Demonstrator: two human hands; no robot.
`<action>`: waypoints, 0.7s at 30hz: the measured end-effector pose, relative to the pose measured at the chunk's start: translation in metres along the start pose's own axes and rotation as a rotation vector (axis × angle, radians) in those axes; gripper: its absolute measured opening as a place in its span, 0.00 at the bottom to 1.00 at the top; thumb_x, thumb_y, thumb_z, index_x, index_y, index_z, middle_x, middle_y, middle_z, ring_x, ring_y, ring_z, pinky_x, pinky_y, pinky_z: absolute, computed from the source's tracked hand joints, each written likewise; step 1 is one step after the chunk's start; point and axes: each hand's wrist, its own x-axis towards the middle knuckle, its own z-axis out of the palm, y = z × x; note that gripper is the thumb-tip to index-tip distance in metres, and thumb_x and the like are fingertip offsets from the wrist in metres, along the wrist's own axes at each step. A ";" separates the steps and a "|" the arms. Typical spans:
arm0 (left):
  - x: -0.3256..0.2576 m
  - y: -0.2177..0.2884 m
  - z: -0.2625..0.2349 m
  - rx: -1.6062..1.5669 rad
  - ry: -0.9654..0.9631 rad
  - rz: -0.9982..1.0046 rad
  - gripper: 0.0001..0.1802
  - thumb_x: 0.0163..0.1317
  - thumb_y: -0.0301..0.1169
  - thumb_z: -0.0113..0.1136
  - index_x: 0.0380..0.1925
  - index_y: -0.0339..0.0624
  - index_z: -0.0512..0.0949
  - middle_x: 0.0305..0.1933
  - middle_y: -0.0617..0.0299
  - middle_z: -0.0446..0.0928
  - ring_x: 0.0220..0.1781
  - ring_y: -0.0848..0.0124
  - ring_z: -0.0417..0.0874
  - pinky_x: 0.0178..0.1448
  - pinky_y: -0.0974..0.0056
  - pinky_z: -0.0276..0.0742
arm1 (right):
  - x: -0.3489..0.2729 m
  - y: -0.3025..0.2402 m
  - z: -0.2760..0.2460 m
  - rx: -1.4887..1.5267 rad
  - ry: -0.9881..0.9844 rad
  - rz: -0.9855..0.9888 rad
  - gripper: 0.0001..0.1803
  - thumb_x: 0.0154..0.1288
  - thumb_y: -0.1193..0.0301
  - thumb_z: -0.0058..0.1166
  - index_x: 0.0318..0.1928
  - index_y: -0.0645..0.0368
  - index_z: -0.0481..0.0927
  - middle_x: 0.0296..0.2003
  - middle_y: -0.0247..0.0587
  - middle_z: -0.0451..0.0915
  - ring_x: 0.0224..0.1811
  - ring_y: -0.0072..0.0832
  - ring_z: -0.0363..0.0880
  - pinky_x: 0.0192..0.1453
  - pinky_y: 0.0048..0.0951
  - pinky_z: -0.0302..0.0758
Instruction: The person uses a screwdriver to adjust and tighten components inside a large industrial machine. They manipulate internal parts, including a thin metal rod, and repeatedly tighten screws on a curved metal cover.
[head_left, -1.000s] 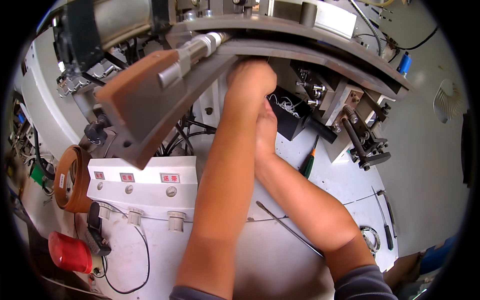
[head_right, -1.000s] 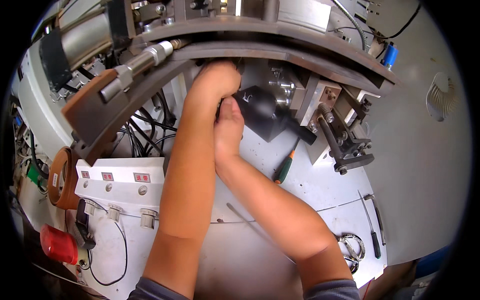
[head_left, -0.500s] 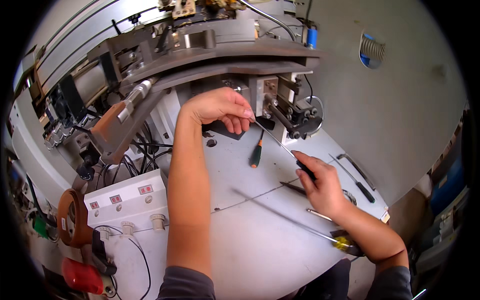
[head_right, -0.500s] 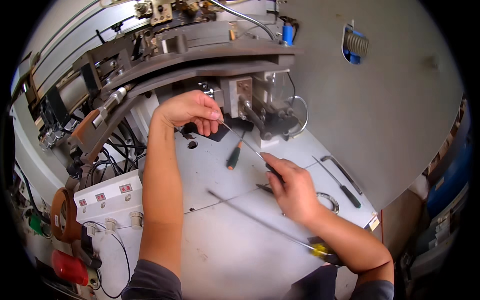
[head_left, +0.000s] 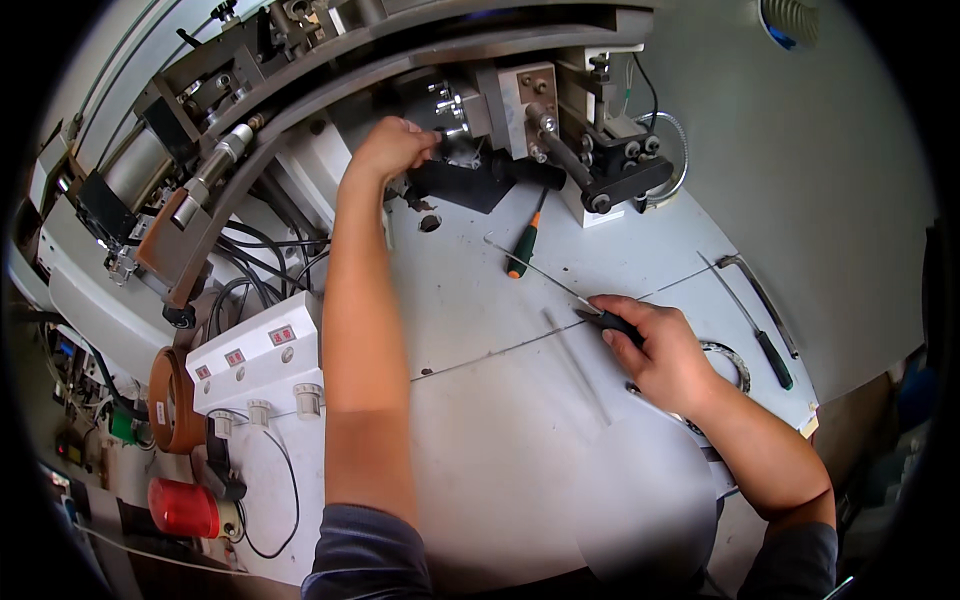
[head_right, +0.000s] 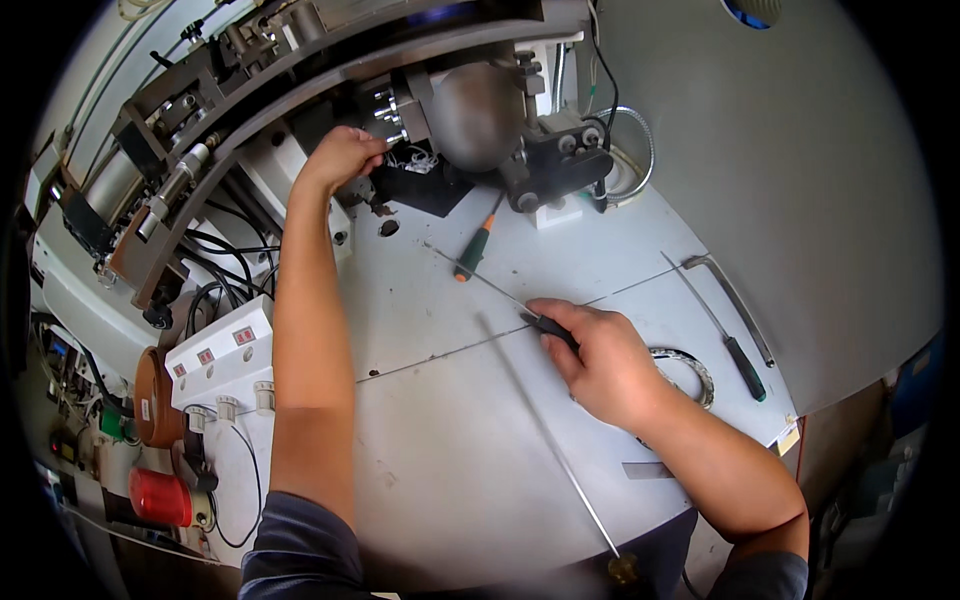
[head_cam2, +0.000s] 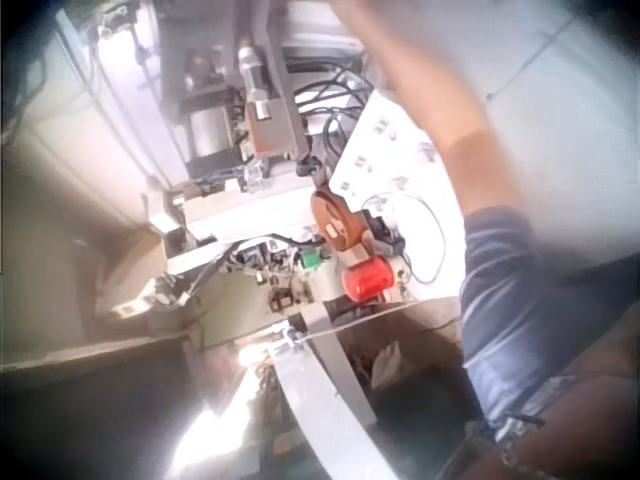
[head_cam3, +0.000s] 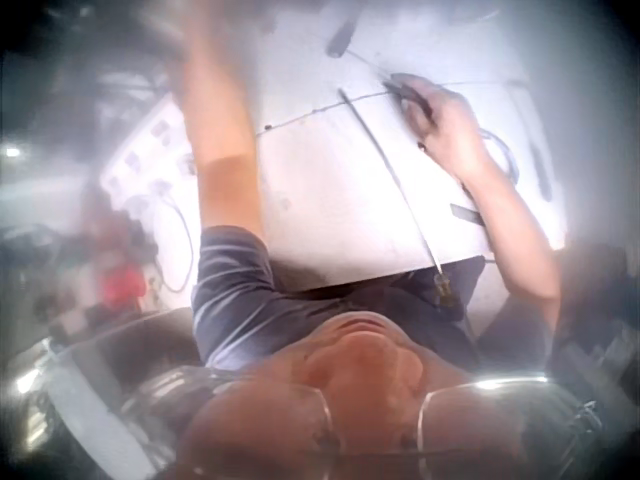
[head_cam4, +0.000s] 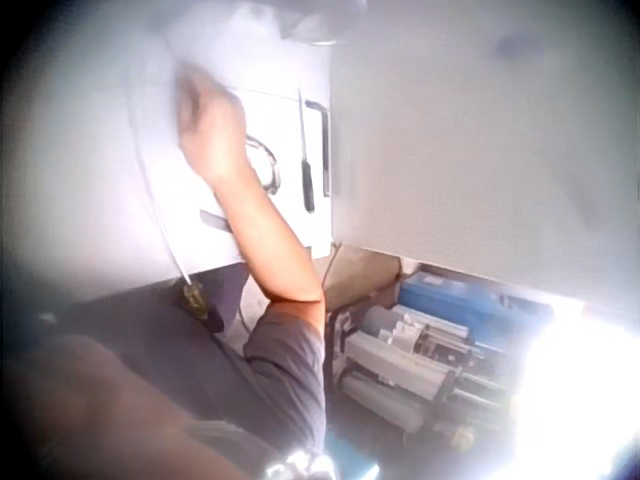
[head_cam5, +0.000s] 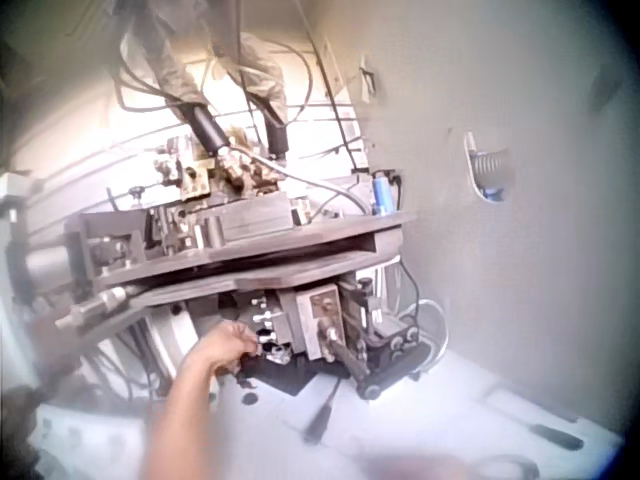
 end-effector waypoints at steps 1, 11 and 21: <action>0.003 -0.003 0.009 -0.012 0.037 0.092 0.13 0.57 0.33 0.67 0.35 0.33 0.85 0.28 0.59 0.84 0.28 0.73 0.81 0.33 0.67 0.76 | -0.001 0.004 0.000 -0.003 0.037 -0.028 0.21 0.65 0.79 0.53 0.59 0.61 0.77 0.40 0.58 0.82 0.35 0.50 0.81 0.45 0.37 0.78; -0.001 0.013 0.001 0.095 0.251 -0.005 0.20 0.63 0.45 0.62 0.21 0.40 0.82 0.18 0.65 0.78 0.22 0.74 0.76 0.31 0.66 0.69 | -0.002 0.000 -0.005 -0.275 0.165 -0.277 0.25 0.55 0.80 0.57 0.56 0.59 0.80 0.55 0.53 0.71 0.56 0.51 0.71 0.60 0.44 0.71; -0.155 0.093 0.100 0.405 -0.072 0.614 0.11 0.57 0.37 0.62 0.28 0.40 0.84 0.32 0.50 0.82 0.35 0.57 0.85 0.39 0.54 0.79 | 0.001 0.009 -0.004 -0.364 -0.003 -0.286 0.25 0.54 0.77 0.60 0.55 0.60 0.77 0.59 0.56 0.69 0.63 0.53 0.66 0.66 0.49 0.65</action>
